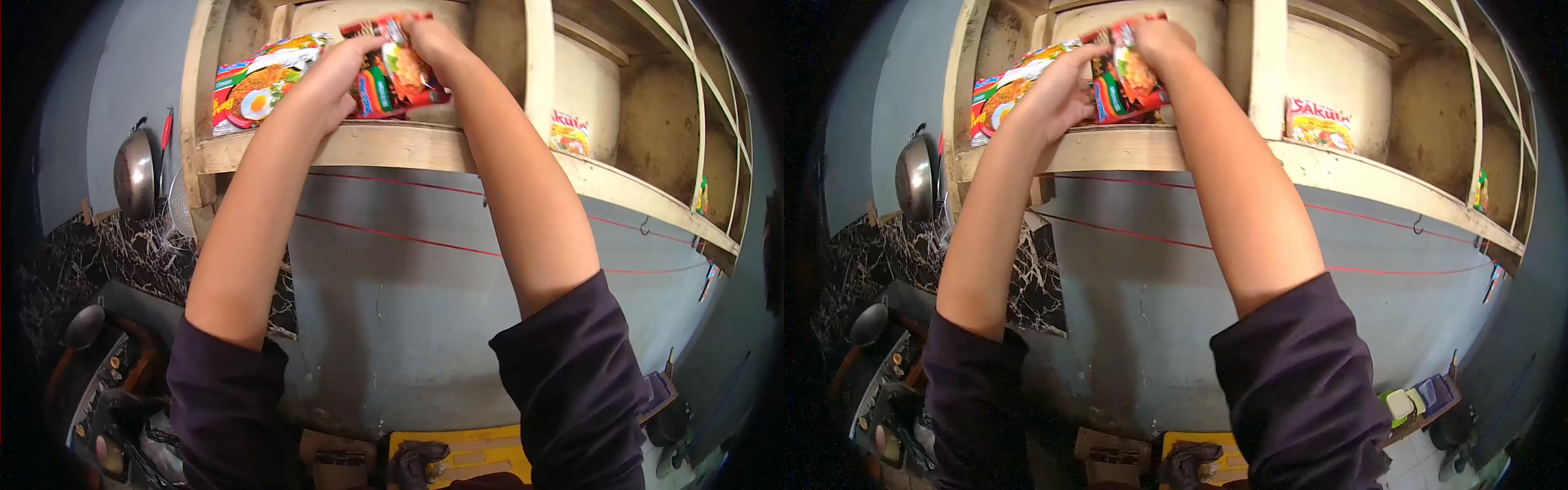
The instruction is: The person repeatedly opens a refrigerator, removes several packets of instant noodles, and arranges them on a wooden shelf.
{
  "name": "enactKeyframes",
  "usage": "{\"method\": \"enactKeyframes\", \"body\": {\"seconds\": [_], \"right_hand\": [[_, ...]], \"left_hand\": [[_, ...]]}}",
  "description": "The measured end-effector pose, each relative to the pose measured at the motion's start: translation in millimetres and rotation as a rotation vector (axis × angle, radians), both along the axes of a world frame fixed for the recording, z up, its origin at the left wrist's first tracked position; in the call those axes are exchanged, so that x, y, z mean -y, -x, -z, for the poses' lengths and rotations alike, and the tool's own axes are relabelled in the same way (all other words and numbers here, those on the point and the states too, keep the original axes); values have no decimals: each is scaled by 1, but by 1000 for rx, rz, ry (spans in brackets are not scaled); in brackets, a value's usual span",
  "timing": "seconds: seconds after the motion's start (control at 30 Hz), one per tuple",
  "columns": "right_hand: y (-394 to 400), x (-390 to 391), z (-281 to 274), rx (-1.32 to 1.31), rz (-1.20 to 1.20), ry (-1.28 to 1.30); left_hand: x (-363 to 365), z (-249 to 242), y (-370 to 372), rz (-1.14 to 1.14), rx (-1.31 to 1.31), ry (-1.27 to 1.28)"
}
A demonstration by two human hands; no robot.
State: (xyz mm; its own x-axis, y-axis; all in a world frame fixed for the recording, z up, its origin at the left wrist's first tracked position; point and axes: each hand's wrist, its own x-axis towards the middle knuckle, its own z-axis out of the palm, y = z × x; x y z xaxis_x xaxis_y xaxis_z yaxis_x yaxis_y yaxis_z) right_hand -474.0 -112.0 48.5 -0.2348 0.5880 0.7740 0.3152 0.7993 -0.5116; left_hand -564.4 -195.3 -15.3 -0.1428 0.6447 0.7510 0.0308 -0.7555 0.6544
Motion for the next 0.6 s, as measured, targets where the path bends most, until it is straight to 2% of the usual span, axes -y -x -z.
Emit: {"method": "enactKeyframes", "body": {"seconds": [0.03,0.1,0.13,0.2,0.23,0.27,0.3,0.33,0.4,0.47,0.5,0.57,0.6], "right_hand": [[-6,11,2,-89,164,-274],[-19,20,8,-502,32,-663],[-53,40,17,-421,-279,-707],[-105,75,30,-421,-603,-753],[-119,79,31,-513,-624,-765],[-150,83,31,-425,-618,-768],[-185,88,32,-337,-616,-767],[-206,104,46,-330,-453,-805],[-262,120,53,-150,-208,-778],[-302,117,49,74,-60,-603],[-313,110,45,155,135,-528],[-328,61,40,142,152,-653],[-341,35,31,82,206,-759]], "left_hand": [[1,1,0,-78,-29,-54],[-6,-3,-6,-470,-147,-304],[13,5,-29,-500,-196,-504],[32,6,-59,-391,-316,-544],[40,5,-76,-354,-353,-538],[33,-3,-90,-323,-510,-884],[35,-1,-106,-393,-578,-973],[39,2,-126,-505,-612,-991],[38,-1,-164,-624,-646,-993],[25,-13,-193,-567,-686,-831],[14,-17,-204,-517,-718,-790],[-19,-30,-223,-453,-742,-760],[-49,-39,-226,-525,-685,-862]]}}
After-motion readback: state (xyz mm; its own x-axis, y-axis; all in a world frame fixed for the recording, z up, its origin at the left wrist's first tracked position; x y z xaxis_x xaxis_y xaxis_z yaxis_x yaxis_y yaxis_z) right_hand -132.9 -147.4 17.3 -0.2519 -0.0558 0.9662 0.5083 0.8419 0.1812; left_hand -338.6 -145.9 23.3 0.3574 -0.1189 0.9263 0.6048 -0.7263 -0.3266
